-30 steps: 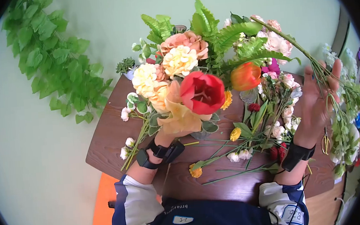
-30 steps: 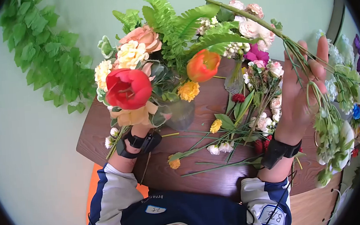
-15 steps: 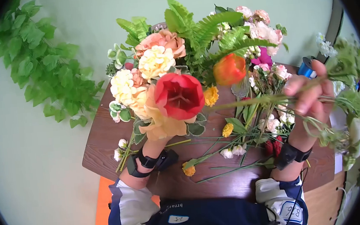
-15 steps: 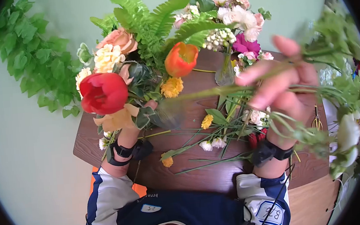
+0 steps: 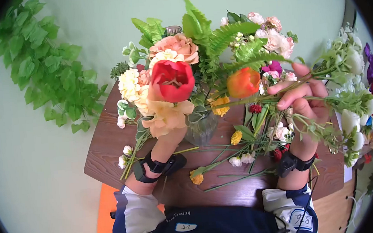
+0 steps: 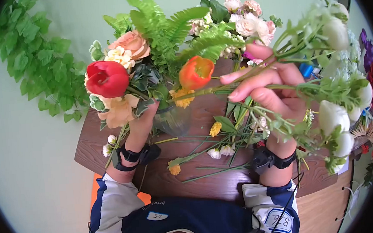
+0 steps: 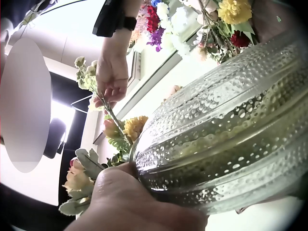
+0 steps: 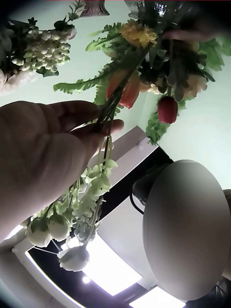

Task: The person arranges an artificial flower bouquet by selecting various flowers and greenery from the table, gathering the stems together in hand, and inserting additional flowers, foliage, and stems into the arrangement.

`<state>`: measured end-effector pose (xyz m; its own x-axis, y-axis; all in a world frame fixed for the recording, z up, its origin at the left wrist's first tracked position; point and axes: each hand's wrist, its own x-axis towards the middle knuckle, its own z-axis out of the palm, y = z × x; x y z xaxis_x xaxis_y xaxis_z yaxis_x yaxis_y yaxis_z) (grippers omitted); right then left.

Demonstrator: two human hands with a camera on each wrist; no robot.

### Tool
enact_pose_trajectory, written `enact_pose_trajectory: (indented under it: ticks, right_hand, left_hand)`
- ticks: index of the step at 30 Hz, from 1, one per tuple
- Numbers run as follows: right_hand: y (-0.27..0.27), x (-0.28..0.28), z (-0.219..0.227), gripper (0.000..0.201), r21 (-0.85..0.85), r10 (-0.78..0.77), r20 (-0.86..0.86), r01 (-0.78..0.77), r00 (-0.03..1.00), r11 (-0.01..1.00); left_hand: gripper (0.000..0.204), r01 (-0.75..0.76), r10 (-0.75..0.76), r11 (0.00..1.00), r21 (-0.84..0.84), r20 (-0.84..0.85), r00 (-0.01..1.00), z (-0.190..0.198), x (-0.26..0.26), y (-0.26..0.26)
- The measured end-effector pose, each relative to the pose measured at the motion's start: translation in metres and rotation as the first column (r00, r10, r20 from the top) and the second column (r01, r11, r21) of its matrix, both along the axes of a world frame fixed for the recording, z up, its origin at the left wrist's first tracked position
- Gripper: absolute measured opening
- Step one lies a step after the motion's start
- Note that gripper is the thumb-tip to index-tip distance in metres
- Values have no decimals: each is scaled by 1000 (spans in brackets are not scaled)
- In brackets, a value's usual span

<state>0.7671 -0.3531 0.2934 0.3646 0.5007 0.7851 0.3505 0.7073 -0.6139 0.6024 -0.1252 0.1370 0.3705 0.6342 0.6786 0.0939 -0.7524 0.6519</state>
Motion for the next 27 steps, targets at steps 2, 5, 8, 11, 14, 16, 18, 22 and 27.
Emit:
enact_pose_trajectory:
  ticks: [2, 5, 8, 11, 14, 16, 18, 22, 27]
  right_hand:
    - [2, -5, 1, 33, -50, -10, 80, 14, 997, 999]
    - [10, -12, 3, 24, -161, 45, 185, -15, 982, 987]
    - [14, -14, 1, 22, -116, -76, 216, 103, 973, 988]
    - [13, -15, 7, 24, -195, -32, 176, 67, 984, 978]
    - [20, -18, 13, 35, -193, -7, 99, 26, 995, 981]
    - [23, -25, 19, 44, -190, 18, 35, -11, 999, 982]
    - [26, -26, 27, 45, -240, 5, 146, 31, 989, 970]
    - [35, -41, 46, 49, -408, -54, 314, 186, 948, 894]
    - [35, -29, 20, 44, -383, 216, -320, -334, 922, 861]
  left_hand:
    - [32, -52, 52, 999, -1, 65, 997, 9, 3, -10]
    - [42, 106, -118, 962, -253, -32, 993, 41, -6, -30]
    - [50, 101, -222, 920, -379, -289, 931, 68, -12, -37]
    - [51, 131, -222, 956, -264, -352, 909, 52, -11, -28]
    - [51, 161, -224, 965, -208, -332, 916, 26, -7, -22]
    - [51, 183, -235, 962, -204, -271, 934, 23, -5, -21]
    - [48, 202, -278, 937, -286, -258, 925, 32, -6, -25]
    - [43, 201, -238, 962, -185, -211, 948, 37, -6, -29]
    - [35, 230, -249, 938, -259, -42, 968, 43, -5, -35]
